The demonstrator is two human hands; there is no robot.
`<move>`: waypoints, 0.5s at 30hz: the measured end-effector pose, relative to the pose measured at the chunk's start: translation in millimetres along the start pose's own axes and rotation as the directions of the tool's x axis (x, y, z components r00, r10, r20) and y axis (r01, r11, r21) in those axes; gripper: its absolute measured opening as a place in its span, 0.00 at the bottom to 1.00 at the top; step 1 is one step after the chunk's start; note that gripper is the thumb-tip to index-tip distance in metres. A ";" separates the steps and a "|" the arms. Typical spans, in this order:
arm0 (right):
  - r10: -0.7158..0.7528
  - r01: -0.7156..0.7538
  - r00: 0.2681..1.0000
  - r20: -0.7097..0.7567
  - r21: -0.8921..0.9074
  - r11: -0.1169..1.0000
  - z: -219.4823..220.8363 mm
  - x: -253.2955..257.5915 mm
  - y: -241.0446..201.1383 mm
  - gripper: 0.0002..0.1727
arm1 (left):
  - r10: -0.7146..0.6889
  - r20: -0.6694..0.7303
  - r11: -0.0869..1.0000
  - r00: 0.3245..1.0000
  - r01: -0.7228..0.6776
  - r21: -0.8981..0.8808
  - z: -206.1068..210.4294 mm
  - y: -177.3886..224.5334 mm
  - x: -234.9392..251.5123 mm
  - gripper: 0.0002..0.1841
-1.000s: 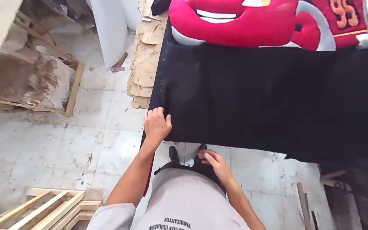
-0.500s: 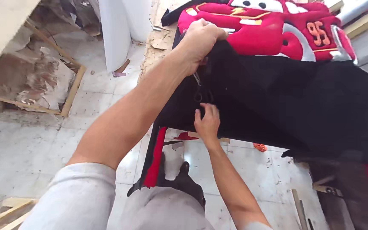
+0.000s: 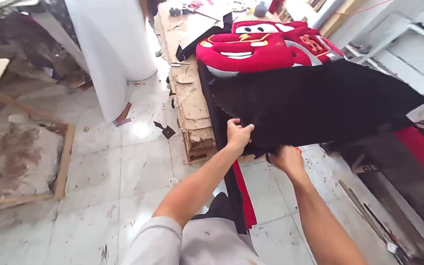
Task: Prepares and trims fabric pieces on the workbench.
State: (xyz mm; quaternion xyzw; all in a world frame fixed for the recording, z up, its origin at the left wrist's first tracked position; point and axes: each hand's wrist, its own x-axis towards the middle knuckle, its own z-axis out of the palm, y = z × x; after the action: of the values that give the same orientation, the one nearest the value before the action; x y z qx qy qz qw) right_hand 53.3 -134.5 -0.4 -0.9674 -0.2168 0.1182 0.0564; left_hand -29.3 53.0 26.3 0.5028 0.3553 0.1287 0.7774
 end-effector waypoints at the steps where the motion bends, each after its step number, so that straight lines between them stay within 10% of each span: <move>1: 0.084 -0.091 0.994 0.072 0.106 0.990 12.6 -33.1 25.8 0.22 | -0.035 0.032 0.999 0.999 0.034 0.018 -11.1 -10.1 2.1 0.39; 3: 0.227 -0.306 0.950 0.214 0.492 0.815 58.3 -112.1 81.6 0.16 | -0.101 0.137 0.989 0.985 0.084 0.120 -40.9 -32.9 4.2 0.37; 5: 0.295 -0.414 0.901 0.318 0.833 0.367 99.7 -188.4 108.8 0.18 | -0.093 0.203 0.972 0.975 0.044 0.232 -75.6 -37.5 19.8 0.32; 8: 0.335 -0.271 0.894 0.297 0.955 -0.124 123.0 -243.5 86.9 0.12 | 0.137 0.190 0.861 0.972 -0.211 0.462 -118.9 -3.7 88.5 0.23; 15: 0.537 -0.332 0.783 0.314 0.941 -0.065 113.5 -122.9 -22.7 0.21 | 0.254 0.425 0.190 0.869 -0.476 0.859 -103.7 132.0 264.2 0.20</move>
State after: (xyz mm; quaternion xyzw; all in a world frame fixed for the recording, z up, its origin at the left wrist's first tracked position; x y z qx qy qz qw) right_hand -92.5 -160.6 -81.2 -0.6988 0.2440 0.1652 0.6518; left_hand 109.5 332.7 4.7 0.9405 0.1552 0.0271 0.3011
